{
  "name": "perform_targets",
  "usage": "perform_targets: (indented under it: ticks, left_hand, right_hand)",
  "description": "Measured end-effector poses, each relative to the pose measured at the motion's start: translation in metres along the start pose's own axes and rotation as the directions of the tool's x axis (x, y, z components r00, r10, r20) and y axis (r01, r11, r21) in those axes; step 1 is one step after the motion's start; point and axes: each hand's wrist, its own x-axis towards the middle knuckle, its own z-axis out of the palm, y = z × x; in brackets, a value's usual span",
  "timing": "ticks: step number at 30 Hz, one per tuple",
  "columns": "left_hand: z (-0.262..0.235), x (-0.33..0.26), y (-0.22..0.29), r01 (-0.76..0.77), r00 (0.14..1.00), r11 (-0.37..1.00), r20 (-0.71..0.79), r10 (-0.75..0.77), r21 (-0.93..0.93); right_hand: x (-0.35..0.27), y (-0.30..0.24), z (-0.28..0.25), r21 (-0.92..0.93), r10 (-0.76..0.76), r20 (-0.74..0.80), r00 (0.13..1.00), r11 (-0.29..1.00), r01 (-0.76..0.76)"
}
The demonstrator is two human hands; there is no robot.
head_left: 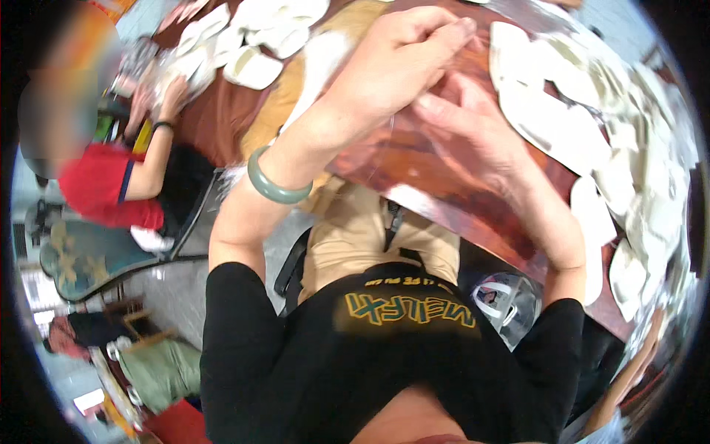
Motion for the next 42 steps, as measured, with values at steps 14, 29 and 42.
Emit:
perform_targets:
  ticks: [14,29,42]
  left_hand:
    - [0.129,0.01,-0.08,-0.388,0.903,0.864,-0.322,0.286,-0.321]
    - [0.102,-0.02,-0.12,-0.381,0.856,0.919,-0.339,0.392,0.1]
    - [0.008,-0.054,-0.143,-0.474,0.76,0.846,-0.373,0.533,0.244]
  right_hand:
    - [-0.103,0.013,-0.078,0.014,0.248,-0.253,0.935,0.968,-0.252]
    - [-0.095,0.044,-0.06,0.21,0.362,-0.485,0.796,0.932,-0.296]
    - [-0.019,0.06,-0.008,0.028,0.602,-0.378,0.704,0.767,-0.641]
